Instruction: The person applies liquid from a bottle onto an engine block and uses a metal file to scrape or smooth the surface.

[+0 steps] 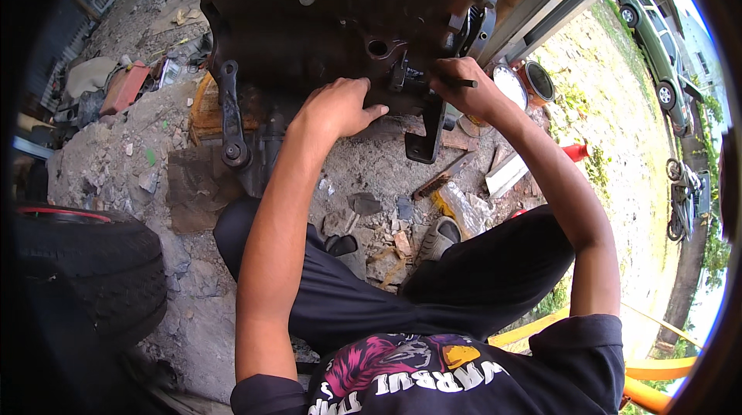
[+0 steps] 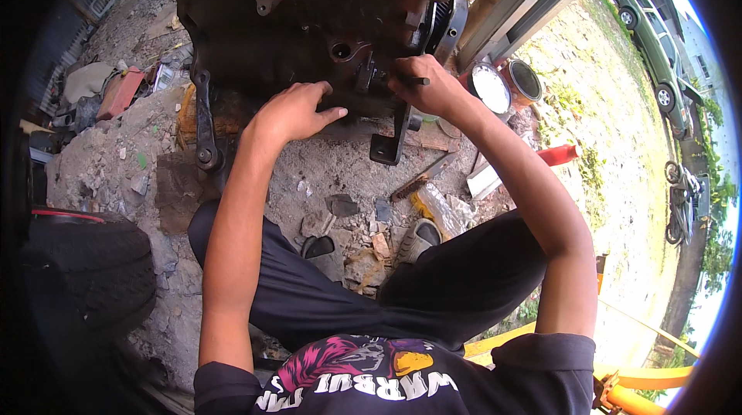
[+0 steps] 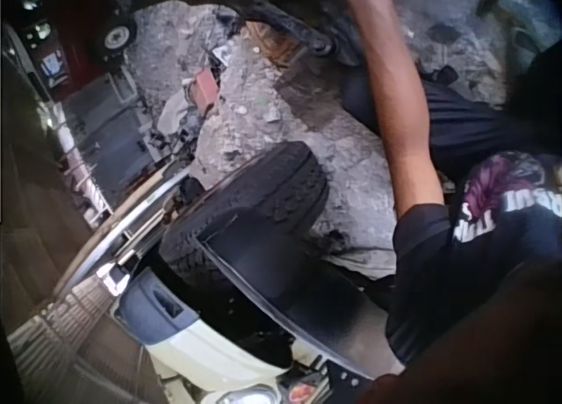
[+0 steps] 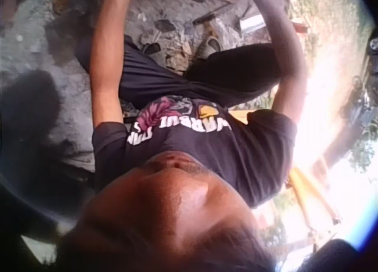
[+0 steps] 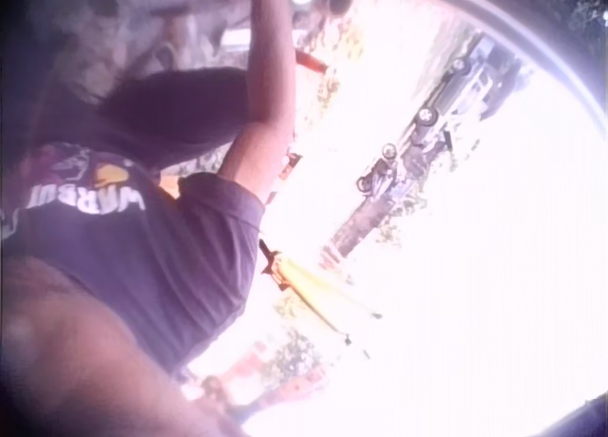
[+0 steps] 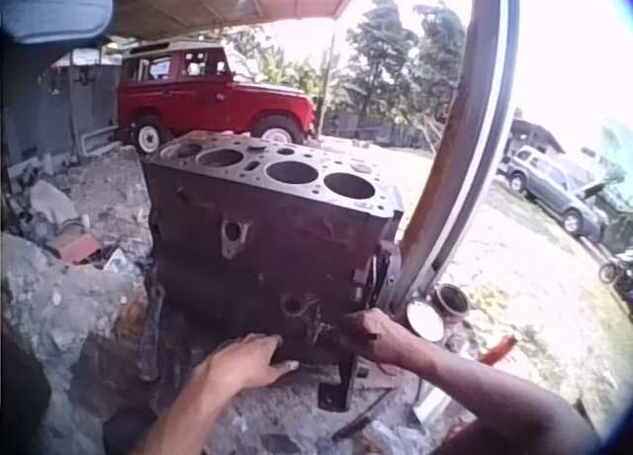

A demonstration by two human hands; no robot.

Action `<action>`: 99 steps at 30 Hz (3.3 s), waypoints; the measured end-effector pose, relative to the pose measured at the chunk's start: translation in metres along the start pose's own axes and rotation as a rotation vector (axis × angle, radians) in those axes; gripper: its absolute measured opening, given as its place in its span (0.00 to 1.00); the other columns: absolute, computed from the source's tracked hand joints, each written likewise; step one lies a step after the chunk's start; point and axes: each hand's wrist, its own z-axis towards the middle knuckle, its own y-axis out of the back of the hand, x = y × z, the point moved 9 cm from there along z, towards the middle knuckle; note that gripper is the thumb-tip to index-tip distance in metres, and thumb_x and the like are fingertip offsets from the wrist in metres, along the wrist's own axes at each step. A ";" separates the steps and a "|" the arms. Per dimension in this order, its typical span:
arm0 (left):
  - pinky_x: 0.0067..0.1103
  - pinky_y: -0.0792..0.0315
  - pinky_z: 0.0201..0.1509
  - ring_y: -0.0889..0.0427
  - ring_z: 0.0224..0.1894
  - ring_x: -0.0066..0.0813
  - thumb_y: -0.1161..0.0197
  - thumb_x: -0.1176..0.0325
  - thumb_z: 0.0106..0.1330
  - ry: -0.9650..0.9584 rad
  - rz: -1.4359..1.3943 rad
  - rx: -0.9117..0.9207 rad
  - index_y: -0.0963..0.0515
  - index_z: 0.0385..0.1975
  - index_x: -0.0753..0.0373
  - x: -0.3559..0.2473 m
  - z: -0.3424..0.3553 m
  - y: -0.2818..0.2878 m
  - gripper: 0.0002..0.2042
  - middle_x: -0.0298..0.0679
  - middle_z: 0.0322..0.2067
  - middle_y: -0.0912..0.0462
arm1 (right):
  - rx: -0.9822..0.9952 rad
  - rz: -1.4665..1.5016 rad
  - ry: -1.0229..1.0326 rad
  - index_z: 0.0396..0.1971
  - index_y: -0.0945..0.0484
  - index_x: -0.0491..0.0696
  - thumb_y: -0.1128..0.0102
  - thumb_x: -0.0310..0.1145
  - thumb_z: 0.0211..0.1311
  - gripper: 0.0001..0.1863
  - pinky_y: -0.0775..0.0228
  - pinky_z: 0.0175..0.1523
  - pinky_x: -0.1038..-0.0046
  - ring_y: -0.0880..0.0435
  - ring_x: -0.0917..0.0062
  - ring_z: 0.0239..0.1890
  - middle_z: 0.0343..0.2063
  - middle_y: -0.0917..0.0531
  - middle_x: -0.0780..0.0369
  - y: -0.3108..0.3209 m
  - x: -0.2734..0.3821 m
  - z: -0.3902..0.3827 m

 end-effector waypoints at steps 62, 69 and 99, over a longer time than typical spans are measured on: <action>0.26 0.23 0.38 0.15 0.32 0.33 0.34 0.62 0.62 -0.206 -0.265 -0.396 0.19 0.43 0.67 -0.060 -0.008 0.048 0.15 0.44 0.30 0.14 | -0.260 -0.397 -0.225 0.37 0.27 0.33 0.44 0.25 0.54 0.13 0.24 0.46 0.62 0.17 0.55 0.40 0.35 0.22 0.47 0.036 0.022 -0.024; 0.33 0.23 0.40 0.15 0.35 0.43 0.35 0.59 0.62 -0.195 -0.270 -0.368 0.19 0.41 0.64 -0.054 -0.011 0.044 0.15 0.44 0.31 0.14 | -0.280 -0.315 -0.199 0.41 0.29 0.32 0.41 0.23 0.52 0.17 0.23 0.43 0.58 0.18 0.51 0.39 0.37 0.23 0.44 0.032 0.031 -0.030; 0.30 0.22 0.41 0.14 0.36 0.40 0.33 0.59 0.62 -0.185 -0.189 -0.307 0.20 0.42 0.67 -0.053 0.002 0.030 0.17 0.47 0.32 0.14 | -0.361 -0.286 -0.087 0.33 0.29 0.38 0.39 0.28 0.55 0.11 0.28 0.44 0.57 0.22 0.52 0.35 0.31 0.25 0.49 0.048 0.012 -0.023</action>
